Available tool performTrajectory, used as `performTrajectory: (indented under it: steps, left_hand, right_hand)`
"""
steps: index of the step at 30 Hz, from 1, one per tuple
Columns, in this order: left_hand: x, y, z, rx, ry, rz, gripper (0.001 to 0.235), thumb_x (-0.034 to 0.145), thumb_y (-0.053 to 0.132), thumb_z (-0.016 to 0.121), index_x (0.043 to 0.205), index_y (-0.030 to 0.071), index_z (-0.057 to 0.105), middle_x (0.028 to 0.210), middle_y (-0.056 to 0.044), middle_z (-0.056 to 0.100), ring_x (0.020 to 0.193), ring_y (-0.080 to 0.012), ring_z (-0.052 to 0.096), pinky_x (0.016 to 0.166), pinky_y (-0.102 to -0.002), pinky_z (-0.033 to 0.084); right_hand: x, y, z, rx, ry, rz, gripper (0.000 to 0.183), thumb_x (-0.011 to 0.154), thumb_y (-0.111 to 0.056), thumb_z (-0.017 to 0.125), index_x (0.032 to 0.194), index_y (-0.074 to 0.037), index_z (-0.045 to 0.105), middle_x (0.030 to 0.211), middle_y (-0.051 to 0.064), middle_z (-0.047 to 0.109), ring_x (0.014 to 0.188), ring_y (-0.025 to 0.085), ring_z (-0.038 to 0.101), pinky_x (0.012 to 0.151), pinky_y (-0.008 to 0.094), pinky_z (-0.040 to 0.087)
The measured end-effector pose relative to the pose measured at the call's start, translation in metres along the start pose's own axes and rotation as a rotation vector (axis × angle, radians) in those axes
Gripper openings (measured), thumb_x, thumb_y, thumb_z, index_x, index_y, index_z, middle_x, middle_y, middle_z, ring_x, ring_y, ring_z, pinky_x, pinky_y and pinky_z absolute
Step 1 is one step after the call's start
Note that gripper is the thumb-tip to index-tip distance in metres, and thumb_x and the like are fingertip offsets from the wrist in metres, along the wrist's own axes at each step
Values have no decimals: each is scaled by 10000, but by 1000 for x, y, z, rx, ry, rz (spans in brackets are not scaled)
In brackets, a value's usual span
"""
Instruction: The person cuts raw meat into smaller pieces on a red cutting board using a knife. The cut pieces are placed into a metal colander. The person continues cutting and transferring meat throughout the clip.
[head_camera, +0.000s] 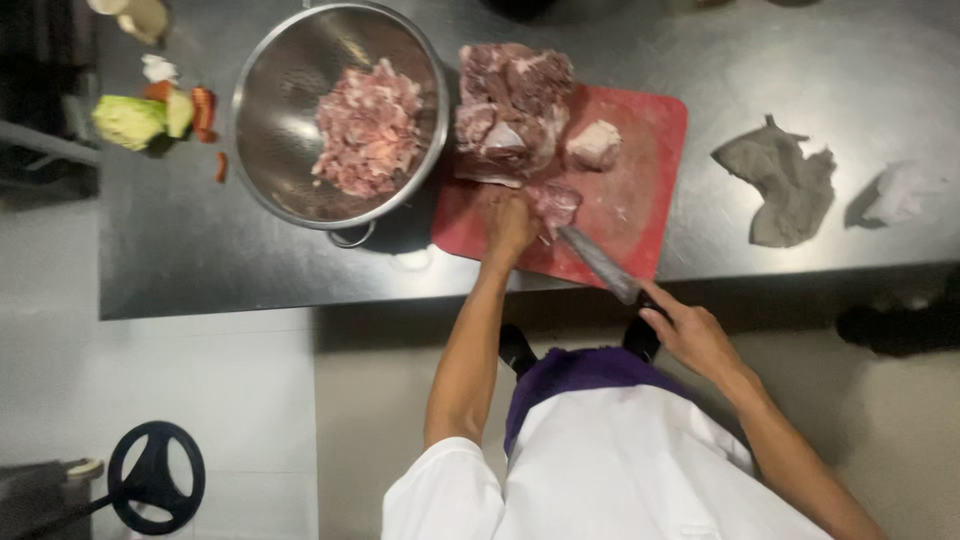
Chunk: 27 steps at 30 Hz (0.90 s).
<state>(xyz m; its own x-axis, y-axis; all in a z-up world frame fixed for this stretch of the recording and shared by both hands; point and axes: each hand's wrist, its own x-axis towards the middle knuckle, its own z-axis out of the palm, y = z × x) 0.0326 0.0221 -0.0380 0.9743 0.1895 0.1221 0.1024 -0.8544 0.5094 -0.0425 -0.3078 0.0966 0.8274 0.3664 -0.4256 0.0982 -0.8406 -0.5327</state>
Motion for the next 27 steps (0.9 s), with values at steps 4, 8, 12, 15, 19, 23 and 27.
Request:
performTrajectory:
  steps: [4, 8, 12, 15, 19, 23, 27]
  left_hand:
    - [-3, -1, -7, -503, -2, -103, 151, 809, 74, 723, 932, 33, 646, 921, -158, 697, 897, -328, 686, 782, -455, 550]
    - [18, -5, -92, -671, 277, -81, 87, 950, 110, 720, 966, 60, 651, 887, -75, 660, 845, -177, 614, 775, -336, 534]
    - [69, -33, -216, -843, 424, 62, 184, 897, -6, 648, 1061, 60, 598, 1029, -87, 675, 982, -207, 679, 903, -375, 593]
    - [64, -67, -265, -242, 464, -107, 316, 899, 64, 750, 1193, 50, 636, 1142, -141, 701, 1063, -251, 677, 891, -372, 571]
    - [54, -56, -221, 14, 624, -268, 330, 936, 96, 692, 1250, 26, 617, 1204, -202, 635, 1066, -309, 662, 883, -384, 574]
    - [-23, 25, -88, -219, 405, 12, 295, 1081, 196, 592, 1325, 34, 623, 1300, -189, 657, 1255, -386, 622, 1091, -473, 472]
    - [-67, 65, -20, -16, 140, 195, 679, 1022, 337, 605, 1562, -17, 395, 1622, -231, 404, 1520, -388, 374, 1241, -519, 295]
  right_hand:
    - [4, 13, -3, 163, 98, -13, 528, 969, -322, 623, 1482, -240, 531, 657, 166, 680, 569, 258, 669, 626, 402, 541]
    - [9, 21, -6, 222, 122, 44, 518, 983, -289, 627, 1489, -213, 547, 669, 135, 665, 599, 207, 624, 628, 371, 525]
    - [21, 24, -9, 278, 158, -69, 507, 1000, -271, 599, 1497, -179, 549, 669, 100, 629, 608, 176, 597, 628, 338, 516]
    - [43, 22, -7, 348, 161, -181, 509, 1029, -267, 574, 1521, -145, 528, 689, 82, 596, 624, 168, 565, 623, 334, 504]
    - [71, 5, -6, 321, 157, -219, 534, 1021, -224, 582, 1537, -138, 475, 710, 83, 619, 640, 159, 598, 657, 337, 519]
    - [89, -19, 4, 309, 121, -186, 541, 1017, -230, 578, 1549, -201, 489, 702, 126, 609, 621, 185, 591, 653, 358, 527]
    - [100, -31, 3, 302, 207, -327, 495, 1042, -222, 588, 1528, -179, 505, 765, 126, 634, 651, 178, 610, 687, 353, 532]
